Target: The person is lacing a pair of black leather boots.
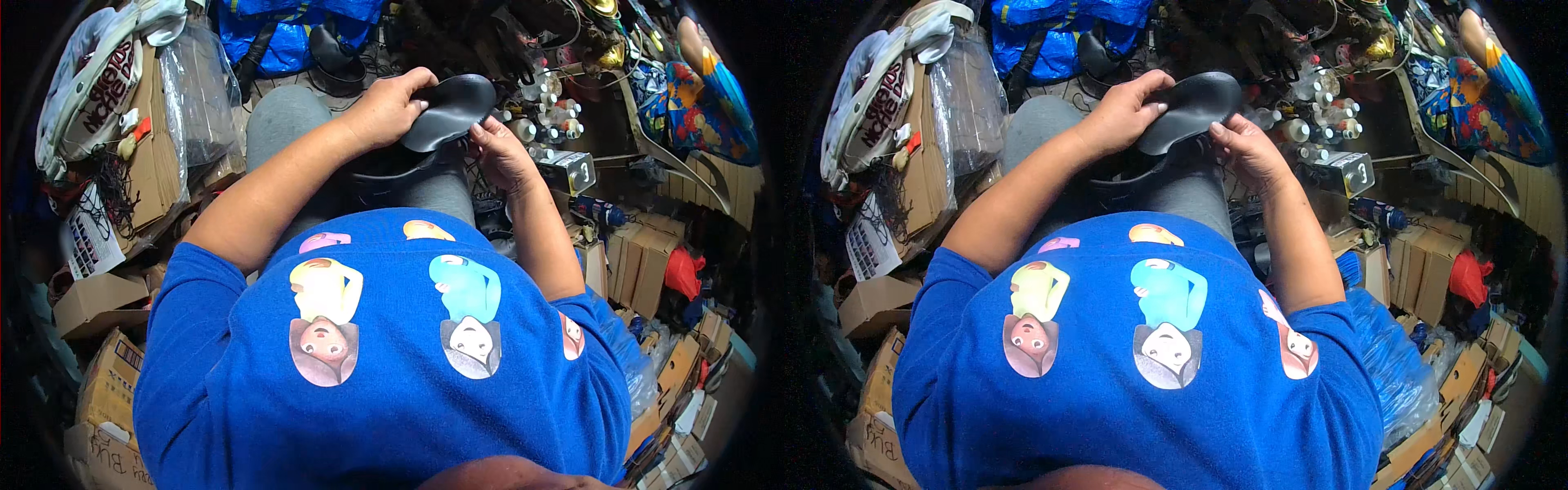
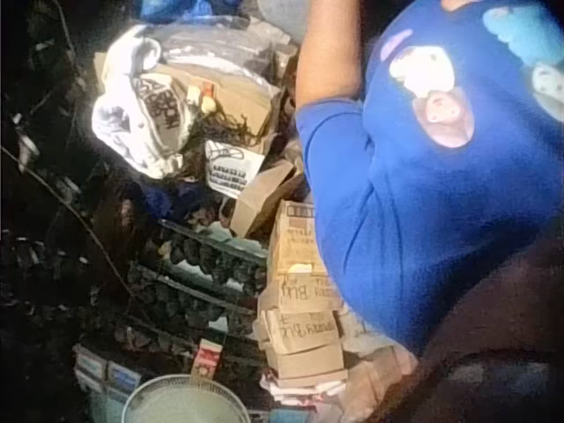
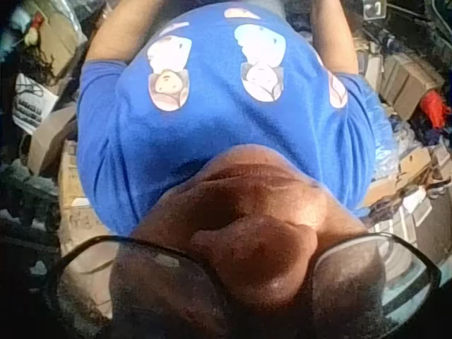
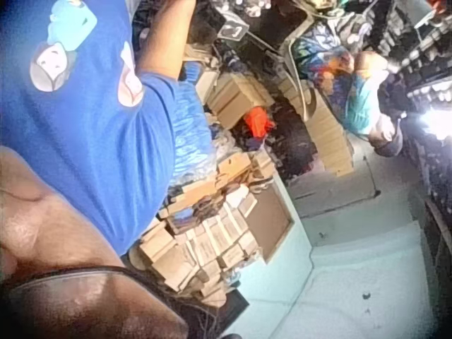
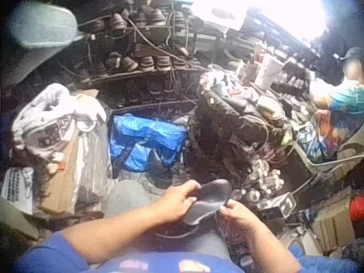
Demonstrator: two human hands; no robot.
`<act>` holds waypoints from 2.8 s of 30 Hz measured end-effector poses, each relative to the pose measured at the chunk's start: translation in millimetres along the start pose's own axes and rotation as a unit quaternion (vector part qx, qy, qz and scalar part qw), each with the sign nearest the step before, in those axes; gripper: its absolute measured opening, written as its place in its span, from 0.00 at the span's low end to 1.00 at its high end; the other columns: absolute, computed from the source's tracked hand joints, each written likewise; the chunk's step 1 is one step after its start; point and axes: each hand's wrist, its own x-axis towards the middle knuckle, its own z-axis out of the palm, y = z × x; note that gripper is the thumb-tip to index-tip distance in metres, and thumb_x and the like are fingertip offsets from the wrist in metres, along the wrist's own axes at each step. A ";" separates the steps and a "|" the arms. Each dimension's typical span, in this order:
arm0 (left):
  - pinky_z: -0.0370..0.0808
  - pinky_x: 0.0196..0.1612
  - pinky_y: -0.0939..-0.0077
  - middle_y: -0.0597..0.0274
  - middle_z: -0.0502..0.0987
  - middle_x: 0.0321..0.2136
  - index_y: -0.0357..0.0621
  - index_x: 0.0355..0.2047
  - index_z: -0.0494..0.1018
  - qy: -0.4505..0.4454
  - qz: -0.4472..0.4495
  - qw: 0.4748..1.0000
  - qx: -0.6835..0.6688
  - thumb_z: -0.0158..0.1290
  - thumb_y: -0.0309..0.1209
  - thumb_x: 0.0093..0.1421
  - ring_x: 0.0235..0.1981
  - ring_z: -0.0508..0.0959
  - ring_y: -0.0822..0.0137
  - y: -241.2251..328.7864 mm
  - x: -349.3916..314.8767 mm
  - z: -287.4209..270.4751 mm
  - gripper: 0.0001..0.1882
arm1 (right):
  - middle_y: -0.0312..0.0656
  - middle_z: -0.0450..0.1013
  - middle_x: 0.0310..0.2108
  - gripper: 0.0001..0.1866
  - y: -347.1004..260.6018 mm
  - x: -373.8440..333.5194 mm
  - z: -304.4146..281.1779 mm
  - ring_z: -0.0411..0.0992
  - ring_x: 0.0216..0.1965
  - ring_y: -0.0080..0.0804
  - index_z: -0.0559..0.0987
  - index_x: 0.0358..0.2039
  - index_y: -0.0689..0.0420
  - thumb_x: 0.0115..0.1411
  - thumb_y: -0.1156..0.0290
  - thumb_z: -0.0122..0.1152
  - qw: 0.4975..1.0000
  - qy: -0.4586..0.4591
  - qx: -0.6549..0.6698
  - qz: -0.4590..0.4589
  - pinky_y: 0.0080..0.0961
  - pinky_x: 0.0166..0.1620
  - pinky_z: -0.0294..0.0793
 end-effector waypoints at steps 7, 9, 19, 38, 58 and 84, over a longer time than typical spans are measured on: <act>0.67 0.55 0.62 0.56 0.72 0.52 0.46 0.50 0.70 0.115 0.214 0.944 0.223 0.58 0.29 0.53 0.53 0.71 0.57 45.4 -7.3 -15.9 0.22 | 0.28 0.71 0.24 0.13 -11.8 6.6 1.3 0.62 0.24 0.13 0.77 0.29 0.56 0.58 0.58 0.64 0.979 0.033 -0.198 0.021 0.14 0.27 0.58; 0.52 0.65 0.52 0.60 0.66 0.59 0.50 0.56 0.68 0.018 0.287 0.901 0.324 0.62 0.41 0.49 0.64 0.61 0.59 76.7 -27.8 -2.6 0.32 | 0.29 0.70 0.22 0.15 -8.7 4.8 10.5 0.64 0.23 0.14 0.77 0.27 0.57 0.58 0.58 0.63 0.984 0.047 -0.171 -0.030 0.15 0.26 0.60; 0.49 0.67 0.50 0.47 0.55 0.64 0.39 0.63 0.54 -0.145 0.119 0.920 0.345 0.61 0.38 0.48 0.68 0.52 0.53 16.7 -57.3 18.8 0.44 | 0.32 0.69 0.19 0.22 14.3 9.1 -13.1 0.63 0.21 0.18 0.76 0.22 0.57 0.52 0.49 0.69 0.957 0.066 -0.279 0.047 0.17 0.25 0.59; 0.57 0.63 0.49 0.34 0.46 0.65 0.31 0.66 0.36 -0.052 0.050 0.986 0.148 0.53 0.23 0.51 0.66 0.51 0.39 -3.6 -130.7 42.2 0.48 | 0.26 0.62 0.12 0.25 -34.2 24.5 60.6 0.57 0.17 0.15 0.71 0.12 0.57 0.51 0.53 0.71 0.775 -0.008 -0.628 -0.074 0.23 0.21 0.58; 0.66 0.60 0.57 0.47 0.74 0.49 0.38 0.51 0.70 -0.034 0.128 0.962 0.240 0.61 0.41 0.53 0.53 0.73 0.52 23.6 -131.7 0.6 0.29 | 0.28 0.70 0.16 0.16 -32.8 35.8 63.0 0.64 0.19 0.15 0.82 0.24 0.57 0.52 0.56 0.70 0.795 -0.077 -0.601 -0.007 0.18 0.26 0.62; 0.60 0.49 0.61 0.57 0.70 0.33 0.42 0.20 0.70 -0.296 0.149 0.938 0.098 0.59 0.41 0.49 0.45 0.69 0.56 120.9 -102.4 -63.3 0.15 | 0.47 0.79 0.30 0.17 -21.0 -20.8 46.8 0.77 0.35 0.43 0.83 0.33 0.54 0.47 0.56 0.68 0.727 -0.156 -0.667 -0.041 0.35 0.40 0.74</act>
